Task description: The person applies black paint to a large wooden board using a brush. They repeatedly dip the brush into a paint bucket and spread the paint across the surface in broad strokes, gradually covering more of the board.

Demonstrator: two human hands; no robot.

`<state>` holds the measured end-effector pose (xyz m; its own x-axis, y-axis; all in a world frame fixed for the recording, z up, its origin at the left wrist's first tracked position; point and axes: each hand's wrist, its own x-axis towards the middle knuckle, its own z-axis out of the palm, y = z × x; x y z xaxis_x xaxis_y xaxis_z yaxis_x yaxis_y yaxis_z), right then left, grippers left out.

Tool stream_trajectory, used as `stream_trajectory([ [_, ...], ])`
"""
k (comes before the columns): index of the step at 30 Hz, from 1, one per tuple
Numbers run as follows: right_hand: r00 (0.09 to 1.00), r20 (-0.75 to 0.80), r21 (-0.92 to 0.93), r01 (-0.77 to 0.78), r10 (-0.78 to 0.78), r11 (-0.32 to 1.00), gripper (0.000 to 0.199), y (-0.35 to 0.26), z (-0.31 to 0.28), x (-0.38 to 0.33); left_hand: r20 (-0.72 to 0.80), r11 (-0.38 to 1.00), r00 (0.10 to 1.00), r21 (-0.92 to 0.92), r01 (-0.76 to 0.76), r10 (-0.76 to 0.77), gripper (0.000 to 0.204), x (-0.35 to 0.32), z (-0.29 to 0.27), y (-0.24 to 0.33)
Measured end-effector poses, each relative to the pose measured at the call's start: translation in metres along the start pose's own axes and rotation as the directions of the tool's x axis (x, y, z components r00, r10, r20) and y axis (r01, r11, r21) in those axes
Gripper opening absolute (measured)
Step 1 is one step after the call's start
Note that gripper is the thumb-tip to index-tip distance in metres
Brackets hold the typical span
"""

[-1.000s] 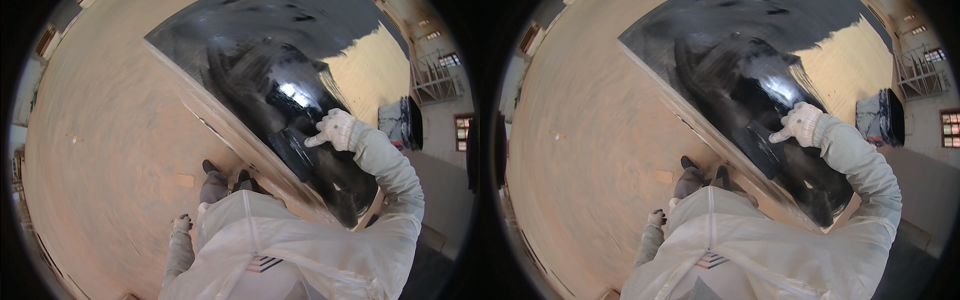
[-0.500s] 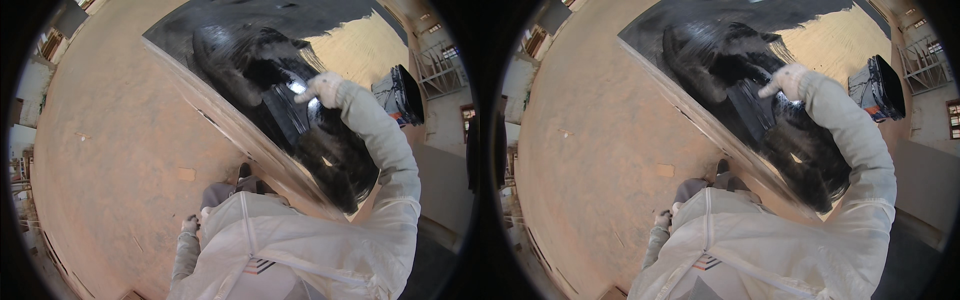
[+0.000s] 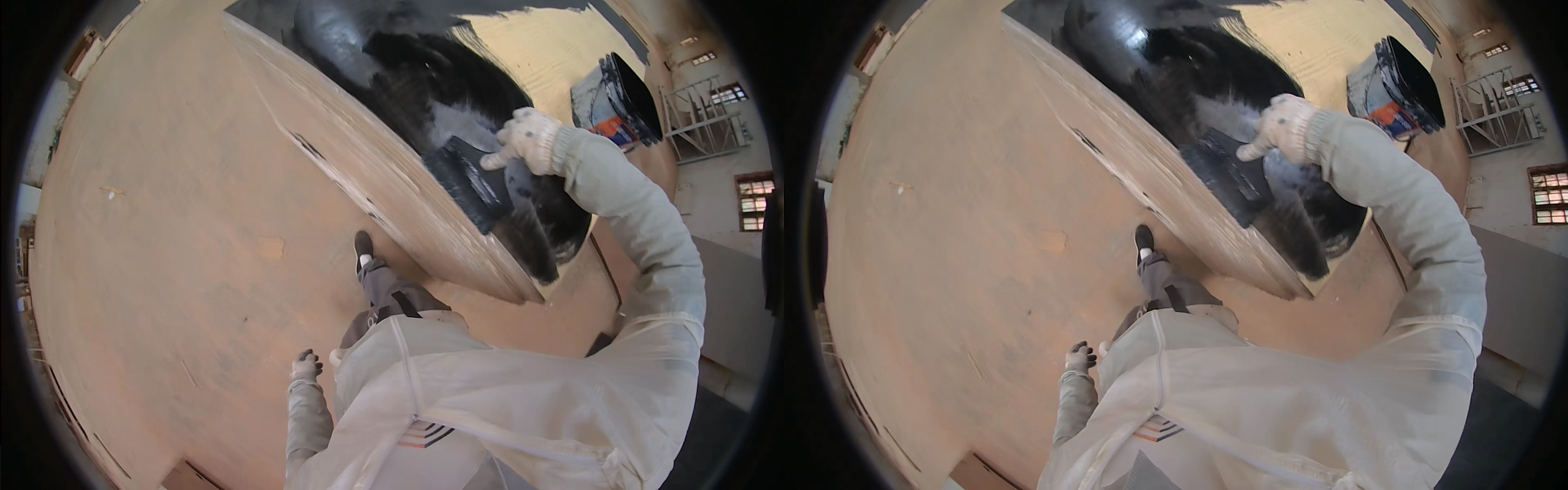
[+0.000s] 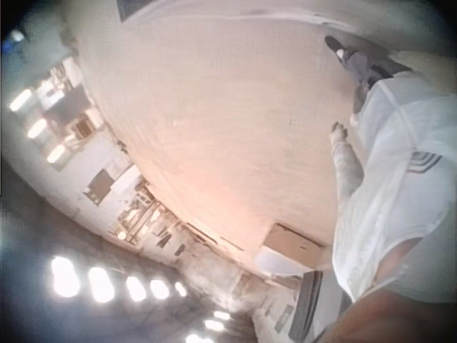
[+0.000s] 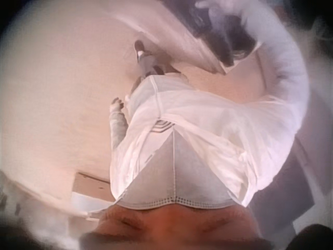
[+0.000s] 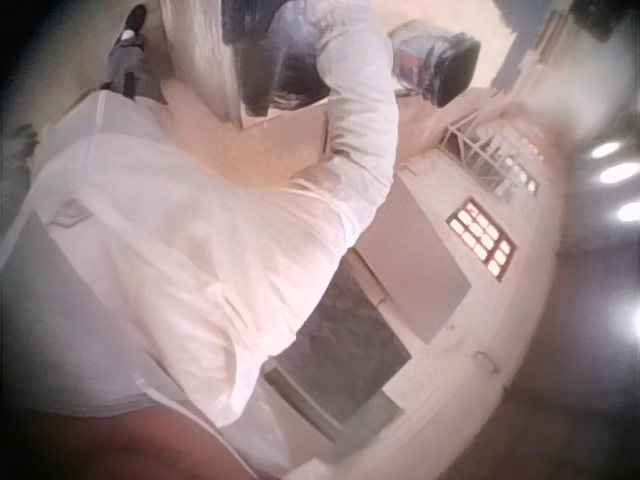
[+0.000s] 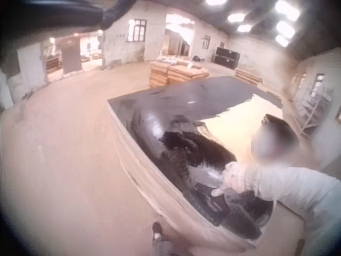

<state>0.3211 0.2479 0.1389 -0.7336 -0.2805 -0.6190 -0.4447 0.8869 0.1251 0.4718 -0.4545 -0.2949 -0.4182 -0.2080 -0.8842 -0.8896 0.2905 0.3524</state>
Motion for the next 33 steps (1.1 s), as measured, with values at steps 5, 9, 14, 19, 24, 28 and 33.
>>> stream_trajectory([
  [5,0.992,0.090,-0.006,-0.086,0.087,0.996,0.051,-0.022,0.018,-0.056,0.087,0.986,0.994,0.158,0.046,-0.060,0.037,-0.055,0.030,-0.103],
  [9,0.967,-0.028,0.235,-0.240,0.254,0.942,0.034,0.012,0.038,-0.015,0.060,0.978,0.977,0.056,0.202,-0.205,0.035,-0.078,0.022,-0.154],
  [14,0.942,-0.033,0.216,-0.320,0.334,0.923,0.050,-0.007,0.014,0.001,-0.124,0.976,0.982,-0.187,0.115,-0.139,0.034,-0.090,0.014,-0.191],
  [19,0.996,-0.035,-0.096,-0.080,0.076,0.992,0.062,-0.025,0.047,-0.054,-0.144,0.967,0.983,-0.243,0.078,-0.116,0.038,-0.119,0.067,-0.208],
  [24,0.996,-0.040,-0.145,0.074,-0.080,0.987,0.064,-0.047,0.100,-0.132,-0.072,0.979,0.994,-0.194,0.069,-0.084,0.039,-0.158,0.162,-0.248],
  [28,0.988,-0.122,-0.114,0.082,-0.096,0.990,0.062,-0.048,0.136,-0.174,-0.014,0.986,0.997,-0.151,0.077,-0.080,0.042,-0.195,0.231,-0.283],
  [33,0.993,-0.072,0.103,-0.086,0.094,0.991,0.069,-0.011,0.143,-0.180,-0.081,0.981,0.995,-0.188,0.041,-0.057,0.040,-0.238,0.260,-0.332],
])
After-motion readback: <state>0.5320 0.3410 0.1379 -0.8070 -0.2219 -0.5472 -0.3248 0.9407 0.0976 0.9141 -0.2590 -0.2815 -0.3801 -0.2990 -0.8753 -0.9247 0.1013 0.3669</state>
